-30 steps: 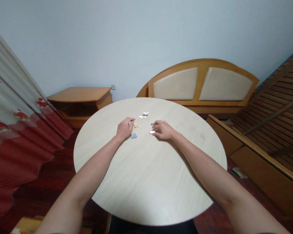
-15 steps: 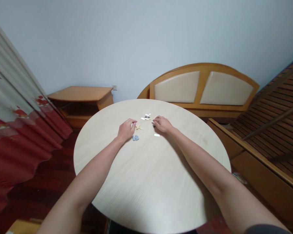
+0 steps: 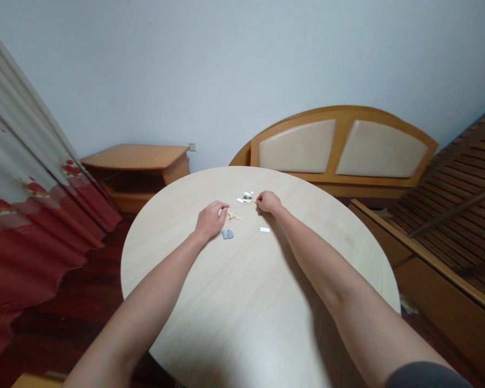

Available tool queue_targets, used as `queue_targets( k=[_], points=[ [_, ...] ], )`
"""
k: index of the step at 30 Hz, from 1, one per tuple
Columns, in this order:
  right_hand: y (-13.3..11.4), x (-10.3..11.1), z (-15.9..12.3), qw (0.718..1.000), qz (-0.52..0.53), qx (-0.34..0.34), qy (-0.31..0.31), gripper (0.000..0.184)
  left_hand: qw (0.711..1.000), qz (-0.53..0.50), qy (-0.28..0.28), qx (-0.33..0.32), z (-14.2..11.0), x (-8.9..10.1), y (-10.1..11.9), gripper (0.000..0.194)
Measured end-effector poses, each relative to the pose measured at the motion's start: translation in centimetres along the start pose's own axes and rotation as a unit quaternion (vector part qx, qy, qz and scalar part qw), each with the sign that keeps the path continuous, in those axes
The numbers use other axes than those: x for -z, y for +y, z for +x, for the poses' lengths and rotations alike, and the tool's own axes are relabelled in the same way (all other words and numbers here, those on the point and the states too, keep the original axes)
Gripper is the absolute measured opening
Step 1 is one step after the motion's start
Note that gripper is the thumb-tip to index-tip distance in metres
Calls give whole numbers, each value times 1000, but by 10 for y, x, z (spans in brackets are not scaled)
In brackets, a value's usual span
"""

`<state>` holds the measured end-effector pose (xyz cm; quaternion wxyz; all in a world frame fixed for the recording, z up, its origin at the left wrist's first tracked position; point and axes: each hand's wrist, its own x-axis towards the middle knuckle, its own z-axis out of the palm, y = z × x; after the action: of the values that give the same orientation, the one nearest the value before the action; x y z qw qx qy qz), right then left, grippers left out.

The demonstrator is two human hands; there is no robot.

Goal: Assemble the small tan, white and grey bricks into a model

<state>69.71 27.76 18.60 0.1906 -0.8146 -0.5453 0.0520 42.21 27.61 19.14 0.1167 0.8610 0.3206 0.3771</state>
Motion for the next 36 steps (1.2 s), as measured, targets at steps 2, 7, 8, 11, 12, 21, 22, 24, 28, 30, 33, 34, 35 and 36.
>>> queue_targets(
  k=[2, 7, 8, 11, 12, 21, 22, 24, 28, 30, 33, 34, 35, 36],
  points=[
    [10, 6, -6, 999, 7, -32, 3, 10, 1000, 4, -2, -1, 0, -1, -1, 23],
    [25, 21, -45, 996, 39, -62, 50, 16, 1000, 13, -15, -11, 0, -4, 2, 25],
    [23, 20, -56, 993, 80, -33, 80, 16, 1000, 14, -21, -14, -1, -4, 3, 25],
    [10, 13, -90, 973, 154, 92, 145, 13, 999, 16, -42, -21, -3, -6, 9, 25],
    [6, 9, -100, 966, 155, 134, 156, 12, 998, 16, -49, -24, -3, -7, 11, 24],
    [-13, 1, -124, 912, 167, 342, 154, 9, 991, 18, -94, -91, -9, -12, 21, 23],
    [-13, 1, -124, 908, 173, 349, 155, 9, 991, 19, -92, -91, -9, -12, 22, 22],
    [-13, 1, -124, 905, 180, 351, 160, 10, 992, 18, -89, -92, -10, -13, 22, 21],
    [-12, -1, -124, 914, 169, 333, 159, 10, 991, 17, -82, -100, -10, -15, 21, 19],
    [-12, -1, -123, 917, 160, 332, 153, 13, 992, 20, -75, -99, -9, -16, 20, 18],
    [-11, -2, -121, 919, 149, 334, 148, 18, 992, 25, -68, -100, -9, -16, 20, 17],
    [-10, -2, -120, 919, 147, 334, 147, 18, 992, 25, -68, -102, -9, -16, 20, 17],
    [-10, -2, -120, 920, 145, 334, 147, 18, 992, 26, -68, -104, -9, -16, 21, 17],
    [-10, -2, -120, 920, 145, 333, 148, 18, 992, 27, -69, -106, -9, -16, 21, 17]
  ],
)
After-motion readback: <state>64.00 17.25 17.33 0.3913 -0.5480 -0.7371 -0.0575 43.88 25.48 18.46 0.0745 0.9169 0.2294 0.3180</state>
